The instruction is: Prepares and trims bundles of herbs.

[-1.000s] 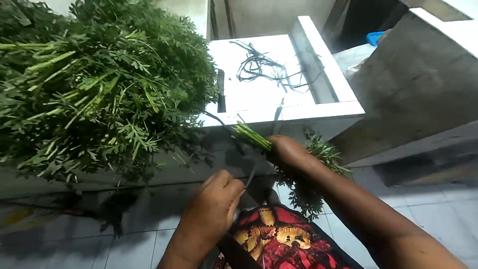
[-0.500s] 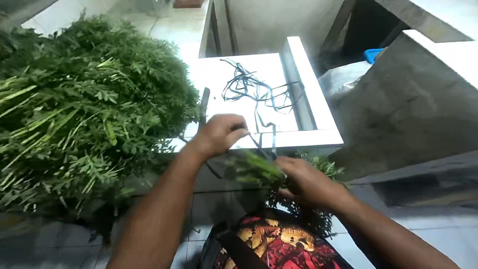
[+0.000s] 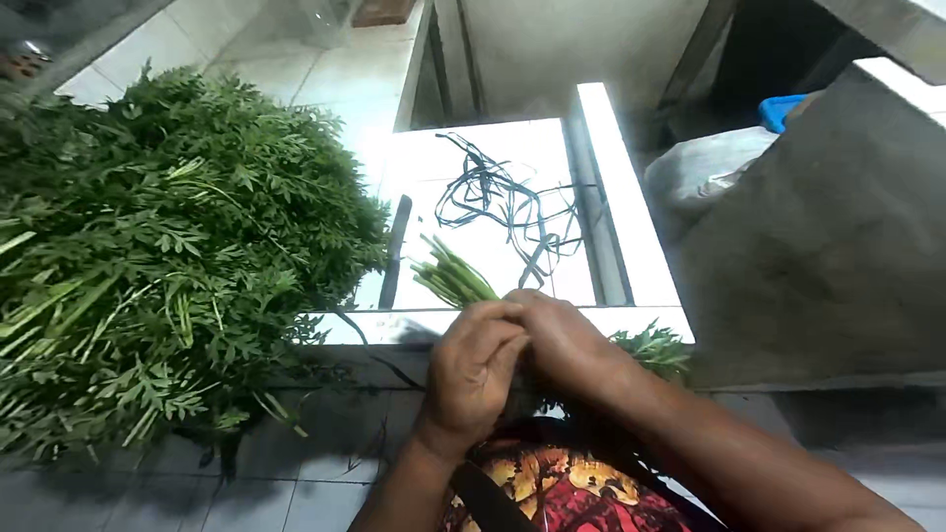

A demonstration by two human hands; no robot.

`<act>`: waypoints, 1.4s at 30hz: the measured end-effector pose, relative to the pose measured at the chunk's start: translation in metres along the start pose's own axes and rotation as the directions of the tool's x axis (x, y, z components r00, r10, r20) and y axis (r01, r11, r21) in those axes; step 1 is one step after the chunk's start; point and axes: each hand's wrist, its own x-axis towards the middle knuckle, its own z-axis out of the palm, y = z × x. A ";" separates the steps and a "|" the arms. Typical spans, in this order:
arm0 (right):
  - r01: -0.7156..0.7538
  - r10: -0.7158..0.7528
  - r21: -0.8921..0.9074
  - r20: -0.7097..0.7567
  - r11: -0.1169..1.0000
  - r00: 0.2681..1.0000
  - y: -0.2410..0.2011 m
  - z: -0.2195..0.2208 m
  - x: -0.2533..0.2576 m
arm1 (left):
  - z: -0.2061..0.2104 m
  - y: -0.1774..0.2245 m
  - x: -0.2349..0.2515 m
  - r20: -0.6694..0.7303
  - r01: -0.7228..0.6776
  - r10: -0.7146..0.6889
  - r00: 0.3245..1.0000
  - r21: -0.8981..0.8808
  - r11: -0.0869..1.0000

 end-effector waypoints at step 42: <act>0.309 -0.255 0.353 -0.192 0.883 0.948 0.046 -0.020 0.074 | -0.013 -0.072 0.038 0.029 0.510 -0.511 0.859 -0.137 0.849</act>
